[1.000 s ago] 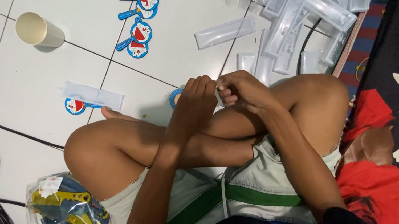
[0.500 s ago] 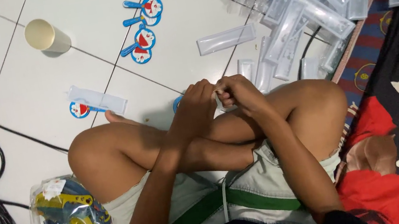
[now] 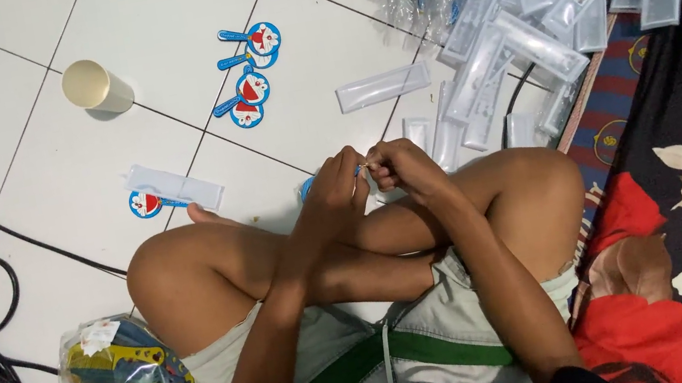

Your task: Assembling small hand mirrors by pressing circular mirror glass into blue plastic frames.

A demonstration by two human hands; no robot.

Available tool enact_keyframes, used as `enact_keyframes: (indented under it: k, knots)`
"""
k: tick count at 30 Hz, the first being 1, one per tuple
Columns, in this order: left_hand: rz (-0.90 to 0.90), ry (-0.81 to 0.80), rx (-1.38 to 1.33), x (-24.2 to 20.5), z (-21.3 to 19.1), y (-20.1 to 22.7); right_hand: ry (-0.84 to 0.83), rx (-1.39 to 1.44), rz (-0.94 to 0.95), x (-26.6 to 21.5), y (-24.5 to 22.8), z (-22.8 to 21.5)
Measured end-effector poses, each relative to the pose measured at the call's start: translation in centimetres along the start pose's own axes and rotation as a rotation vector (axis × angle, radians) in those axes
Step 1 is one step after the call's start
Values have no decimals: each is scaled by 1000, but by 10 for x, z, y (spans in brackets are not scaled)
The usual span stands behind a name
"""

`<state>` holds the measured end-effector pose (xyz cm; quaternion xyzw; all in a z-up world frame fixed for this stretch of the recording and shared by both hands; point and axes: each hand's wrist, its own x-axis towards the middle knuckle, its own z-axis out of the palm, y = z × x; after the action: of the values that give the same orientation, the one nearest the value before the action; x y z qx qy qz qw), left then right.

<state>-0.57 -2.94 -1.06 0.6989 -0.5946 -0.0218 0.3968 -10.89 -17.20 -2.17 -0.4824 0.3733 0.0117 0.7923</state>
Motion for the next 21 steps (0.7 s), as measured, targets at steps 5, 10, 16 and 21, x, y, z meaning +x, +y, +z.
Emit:
enact_keyframes:
  k: [5,10,16,21]
  knots:
    - [-2,-11,-48,2,-6,2,-1,-2,2,-1,-1,1]
    - [-13,-26,-77,-1,-1,-4,2,2,-4,-3,-1,3]
    - [-36,-127,-140,-5,5,-14,19,-21,-23,-1,4,1]
    - [-9,-139,-143,-3,-2,-9,35,-68,-21,-5,2,3]
